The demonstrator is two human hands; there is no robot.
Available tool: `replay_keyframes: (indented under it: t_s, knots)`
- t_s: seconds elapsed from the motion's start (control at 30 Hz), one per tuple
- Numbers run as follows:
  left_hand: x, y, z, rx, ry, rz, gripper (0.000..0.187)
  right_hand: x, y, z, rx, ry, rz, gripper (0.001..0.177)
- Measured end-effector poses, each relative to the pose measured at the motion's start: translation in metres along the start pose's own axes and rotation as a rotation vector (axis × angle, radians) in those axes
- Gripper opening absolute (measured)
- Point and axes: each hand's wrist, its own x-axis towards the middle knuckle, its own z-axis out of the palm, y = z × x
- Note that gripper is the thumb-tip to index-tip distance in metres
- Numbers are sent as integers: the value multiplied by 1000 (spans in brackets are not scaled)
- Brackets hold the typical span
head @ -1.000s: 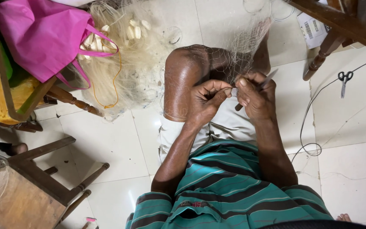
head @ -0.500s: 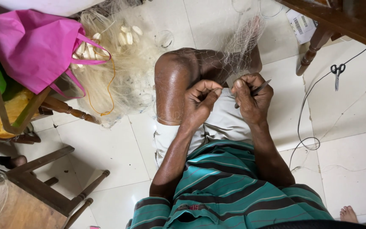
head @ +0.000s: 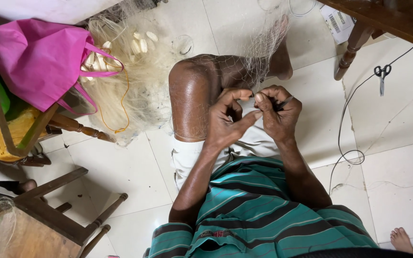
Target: Repairing a fine-mesh fishing net using a netting needle
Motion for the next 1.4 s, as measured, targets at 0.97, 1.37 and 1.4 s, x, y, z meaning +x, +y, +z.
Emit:
replay_keyframes:
  t_s: [0.97, 1.37, 1.4]
  knots:
    - [-15, -7, -12, -427, 122, -280, 30, -9, -39, 43, 163, -87, 69, 6]
    - [-16, 19, -20, -440, 278, -178, 10, -21, 25, 38, 626, -112, 465, 23]
    - [-18, 18, -22, -524, 265, -208, 11, -22, 41, 38, 800, -89, 591, 27]
